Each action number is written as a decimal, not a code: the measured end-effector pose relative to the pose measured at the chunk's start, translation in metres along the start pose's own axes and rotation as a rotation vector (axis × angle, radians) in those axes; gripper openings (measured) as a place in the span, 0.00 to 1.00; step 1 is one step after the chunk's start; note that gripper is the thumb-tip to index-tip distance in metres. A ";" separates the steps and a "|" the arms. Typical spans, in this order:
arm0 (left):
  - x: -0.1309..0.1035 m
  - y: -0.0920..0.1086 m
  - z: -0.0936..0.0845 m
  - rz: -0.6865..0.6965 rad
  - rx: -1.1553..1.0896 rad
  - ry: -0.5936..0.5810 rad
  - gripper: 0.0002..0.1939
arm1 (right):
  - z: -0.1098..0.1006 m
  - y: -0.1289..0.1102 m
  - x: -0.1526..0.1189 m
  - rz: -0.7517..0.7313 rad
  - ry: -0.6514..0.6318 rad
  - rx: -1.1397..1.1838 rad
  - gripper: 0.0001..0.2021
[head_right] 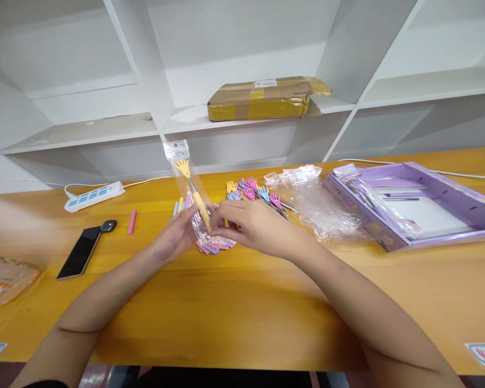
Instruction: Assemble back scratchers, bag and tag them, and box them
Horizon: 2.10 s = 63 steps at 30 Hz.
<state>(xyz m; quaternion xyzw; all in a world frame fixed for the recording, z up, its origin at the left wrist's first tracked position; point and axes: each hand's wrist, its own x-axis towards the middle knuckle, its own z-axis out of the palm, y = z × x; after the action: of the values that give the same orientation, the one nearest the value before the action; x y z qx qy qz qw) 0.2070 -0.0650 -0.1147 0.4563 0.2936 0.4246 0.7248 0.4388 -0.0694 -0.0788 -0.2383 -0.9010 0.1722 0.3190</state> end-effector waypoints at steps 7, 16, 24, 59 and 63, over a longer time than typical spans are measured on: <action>-0.003 0.009 -0.004 0.041 0.291 -0.137 0.31 | 0.000 0.006 0.002 0.078 0.043 0.124 0.10; -0.001 0.000 -0.011 0.042 0.322 -0.139 0.36 | 0.005 0.015 0.003 0.106 0.147 0.137 0.15; 0.006 0.000 -0.011 0.117 0.402 -0.110 0.32 | -0.001 0.013 0.003 0.355 -0.003 0.104 0.24; -0.059 -0.112 -0.056 -0.168 0.364 -0.555 0.27 | 0.111 0.018 -0.092 0.173 -0.447 0.485 0.10; -0.058 -0.111 -0.055 -0.186 0.402 -0.537 0.26 | 0.116 0.015 -0.090 0.237 -0.378 0.505 0.09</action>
<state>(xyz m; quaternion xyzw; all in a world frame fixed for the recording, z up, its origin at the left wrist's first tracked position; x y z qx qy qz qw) 0.1736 -0.1187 -0.2358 0.6567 0.2103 0.1553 0.7074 0.4292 -0.1235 -0.2154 -0.2184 -0.8392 0.4670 0.1731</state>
